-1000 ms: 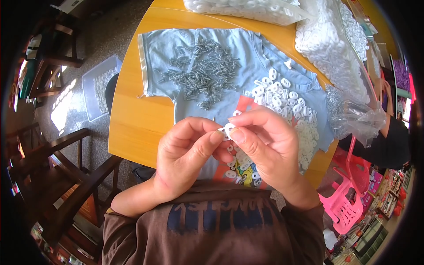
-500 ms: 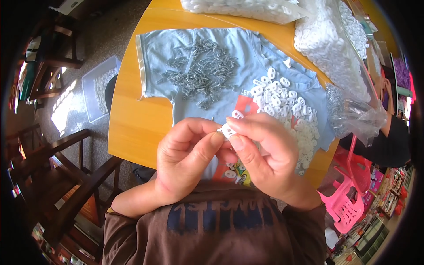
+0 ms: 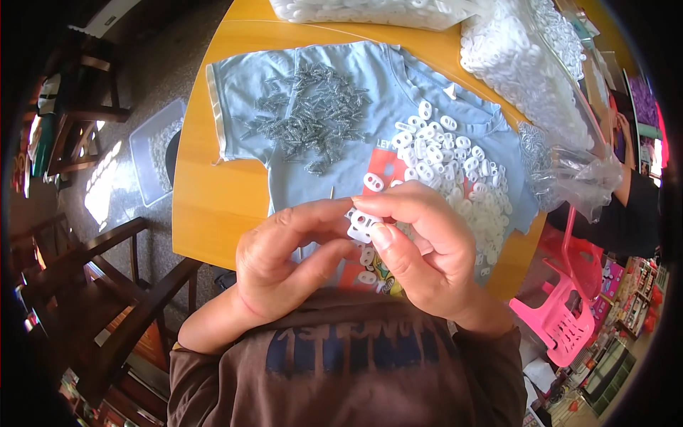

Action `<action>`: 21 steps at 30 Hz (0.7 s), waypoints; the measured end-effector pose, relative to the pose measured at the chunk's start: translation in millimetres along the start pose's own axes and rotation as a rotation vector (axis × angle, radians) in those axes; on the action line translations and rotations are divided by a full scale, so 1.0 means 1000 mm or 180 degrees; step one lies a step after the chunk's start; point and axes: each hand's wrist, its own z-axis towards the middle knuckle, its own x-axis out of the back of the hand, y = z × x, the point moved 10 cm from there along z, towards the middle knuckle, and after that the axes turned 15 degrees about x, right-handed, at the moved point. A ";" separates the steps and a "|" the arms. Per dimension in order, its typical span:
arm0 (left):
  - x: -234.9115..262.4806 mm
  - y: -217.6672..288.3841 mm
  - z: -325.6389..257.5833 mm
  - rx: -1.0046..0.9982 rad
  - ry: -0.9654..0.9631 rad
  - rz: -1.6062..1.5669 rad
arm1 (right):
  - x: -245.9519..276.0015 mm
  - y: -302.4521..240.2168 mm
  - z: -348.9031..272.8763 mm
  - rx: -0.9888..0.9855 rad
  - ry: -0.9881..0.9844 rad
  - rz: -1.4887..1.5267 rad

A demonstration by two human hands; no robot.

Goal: The person is assembling small white plastic components by inserting metal pins into them at a workspace.

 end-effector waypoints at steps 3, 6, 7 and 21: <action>-0.002 0.013 0.001 -0.0445 0.0053 0.0472 | -0.004 0.010 -0.008 -0.0441 0.0225 0.0422; -0.003 0.020 0.000 -0.0554 -0.0018 0.0591 | -0.006 0.003 -0.005 -0.0223 -0.0030 0.0236; -0.003 0.019 -0.001 -0.0559 -0.0011 0.0597 | -0.006 0.003 -0.005 -0.0213 -0.0033 0.0239; -0.013 -0.004 -0.012 -0.0028 -0.0515 -0.1261 | -0.016 -0.019 -0.004 0.0920 0.0004 0.0049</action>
